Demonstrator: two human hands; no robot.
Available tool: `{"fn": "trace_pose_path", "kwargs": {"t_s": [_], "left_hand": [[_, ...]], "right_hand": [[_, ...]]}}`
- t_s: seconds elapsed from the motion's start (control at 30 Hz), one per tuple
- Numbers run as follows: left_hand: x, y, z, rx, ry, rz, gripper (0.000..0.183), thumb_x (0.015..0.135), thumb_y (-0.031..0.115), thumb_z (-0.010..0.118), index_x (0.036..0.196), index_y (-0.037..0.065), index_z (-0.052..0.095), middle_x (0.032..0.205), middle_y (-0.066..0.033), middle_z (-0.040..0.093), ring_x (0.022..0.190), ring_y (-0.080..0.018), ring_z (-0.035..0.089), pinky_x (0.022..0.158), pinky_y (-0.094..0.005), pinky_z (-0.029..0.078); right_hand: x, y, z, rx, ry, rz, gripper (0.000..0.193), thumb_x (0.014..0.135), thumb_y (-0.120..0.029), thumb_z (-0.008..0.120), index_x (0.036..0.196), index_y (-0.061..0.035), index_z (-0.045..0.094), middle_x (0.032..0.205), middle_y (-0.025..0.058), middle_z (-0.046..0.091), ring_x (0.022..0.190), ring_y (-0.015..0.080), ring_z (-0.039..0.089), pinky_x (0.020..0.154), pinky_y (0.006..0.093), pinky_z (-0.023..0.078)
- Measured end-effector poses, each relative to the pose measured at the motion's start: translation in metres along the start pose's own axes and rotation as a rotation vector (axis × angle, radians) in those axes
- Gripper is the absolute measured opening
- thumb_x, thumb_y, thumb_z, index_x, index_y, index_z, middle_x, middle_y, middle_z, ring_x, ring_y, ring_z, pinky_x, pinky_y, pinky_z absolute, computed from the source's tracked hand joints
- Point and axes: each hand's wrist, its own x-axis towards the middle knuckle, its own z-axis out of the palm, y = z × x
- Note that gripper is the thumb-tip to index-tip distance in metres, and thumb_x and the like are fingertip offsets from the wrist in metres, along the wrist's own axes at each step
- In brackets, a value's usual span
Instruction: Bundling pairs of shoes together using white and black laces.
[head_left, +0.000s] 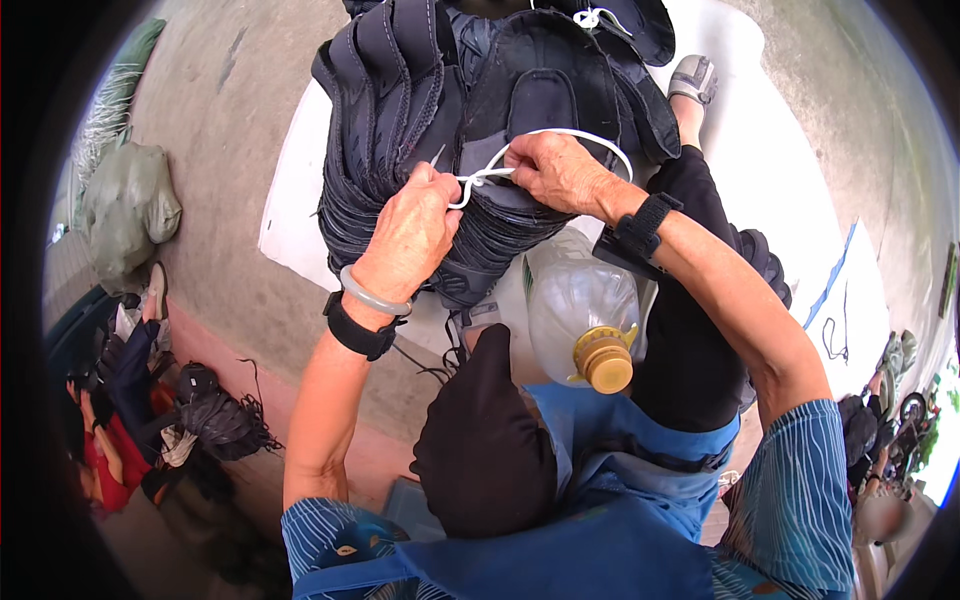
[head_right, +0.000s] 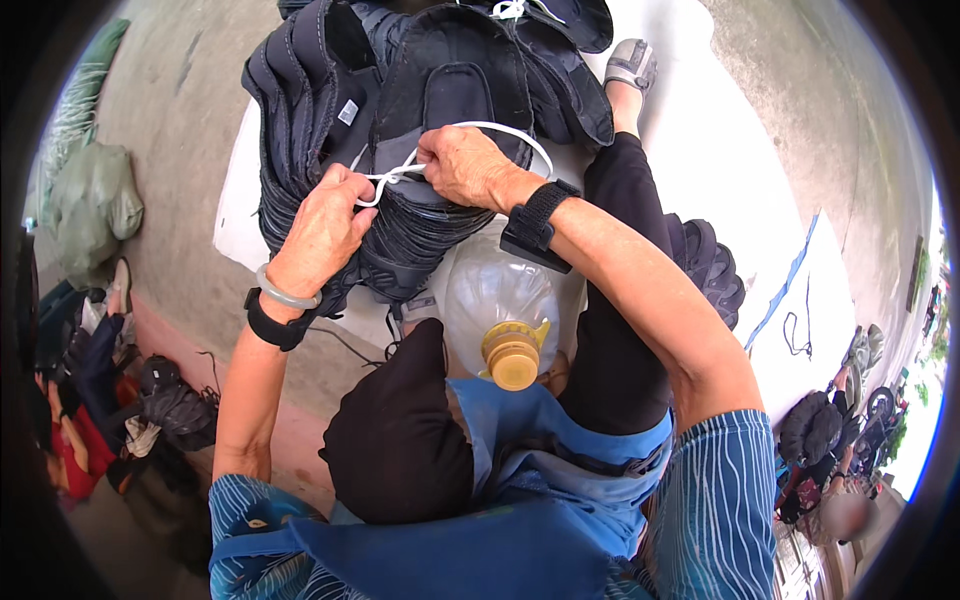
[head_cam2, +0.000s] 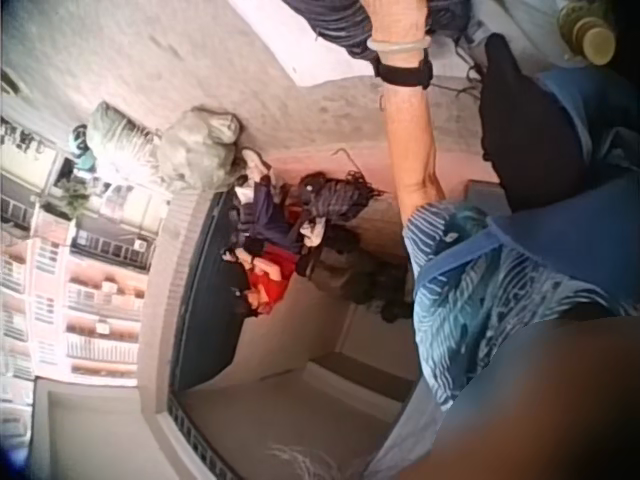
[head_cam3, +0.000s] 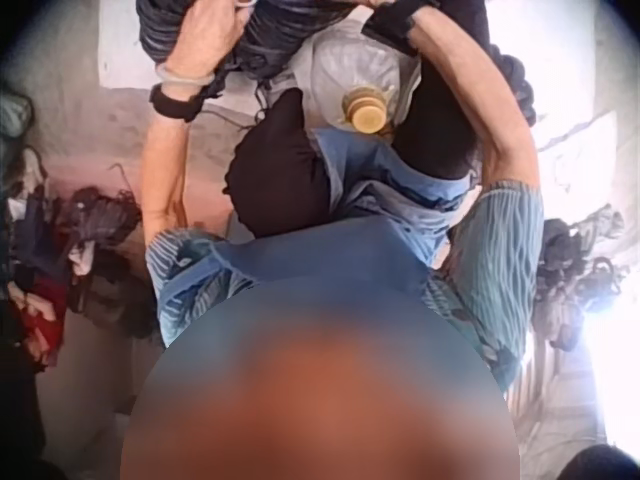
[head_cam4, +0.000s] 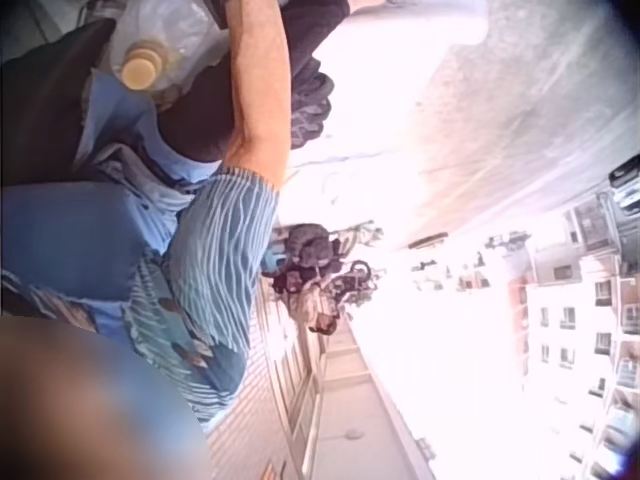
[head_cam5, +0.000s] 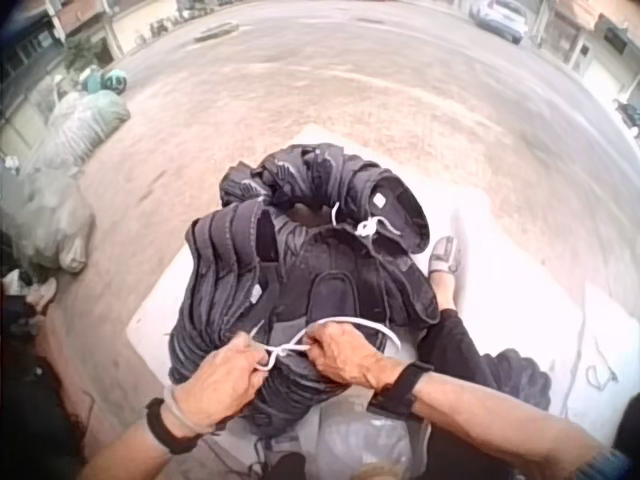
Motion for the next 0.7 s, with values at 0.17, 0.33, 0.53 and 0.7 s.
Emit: {"fn": "trace_pose_path", "kwargs": {"t_s": [0.17,0.33,0.53,0.7], "left_hand": [[0.000,0.005,-0.013,-0.085,-0.044,-0.013,0.021,0.089,0.016,0.059,0.081,-0.003,0.061,0.070,-0.0107,0.050,0.063,-0.0224,0.053,0.059,-0.0329,0.043],[0.010,0.028,-0.033,-0.537,-0.145,-0.224,0.032,0.096,0.028,0.052,0.083,0.001,0.063,0.069,-0.0004,0.055,0.058,-0.0067,0.049,0.054,-0.0230,0.042],[0.015,0.003,-0.017,-0.292,-0.081,-0.233,0.025,0.088,0.007,0.053,0.112,-0.001,0.052,0.087,-0.0095,0.059,0.070,-0.0184,0.060,0.067,-0.0307,0.049],[0.015,-0.001,0.010,-0.064,0.041,-0.030,0.024,0.082,0.001,0.059,0.104,-0.003,0.052,0.099,-0.0200,0.055,0.089,-0.0391,0.057,0.077,-0.0409,0.048]], "right_hand": [[-0.005,-0.012,-0.007,0.021,0.133,-0.001,0.024,0.075,-0.010,0.060,0.098,-0.0044,0.064,0.093,0.0153,0.060,0.093,0.0338,0.061,0.083,0.0399,0.049],[-0.009,-0.027,0.012,0.069,0.054,-0.409,0.023,0.080,-0.014,0.061,0.102,-0.0061,0.061,0.102,0.0150,0.058,0.094,0.0353,0.060,0.083,0.0410,0.049],[-0.002,-0.024,-0.009,0.529,-0.037,0.106,0.027,0.094,-0.021,0.048,0.101,-0.0032,0.066,0.081,0.0045,0.062,0.063,0.0087,0.058,0.059,0.0231,0.049],[-0.002,-0.037,-0.027,0.701,-0.008,0.194,0.037,0.095,-0.031,0.047,0.094,-0.0005,0.067,0.073,0.0037,0.063,0.061,0.0090,0.058,0.060,0.0221,0.049]]}}
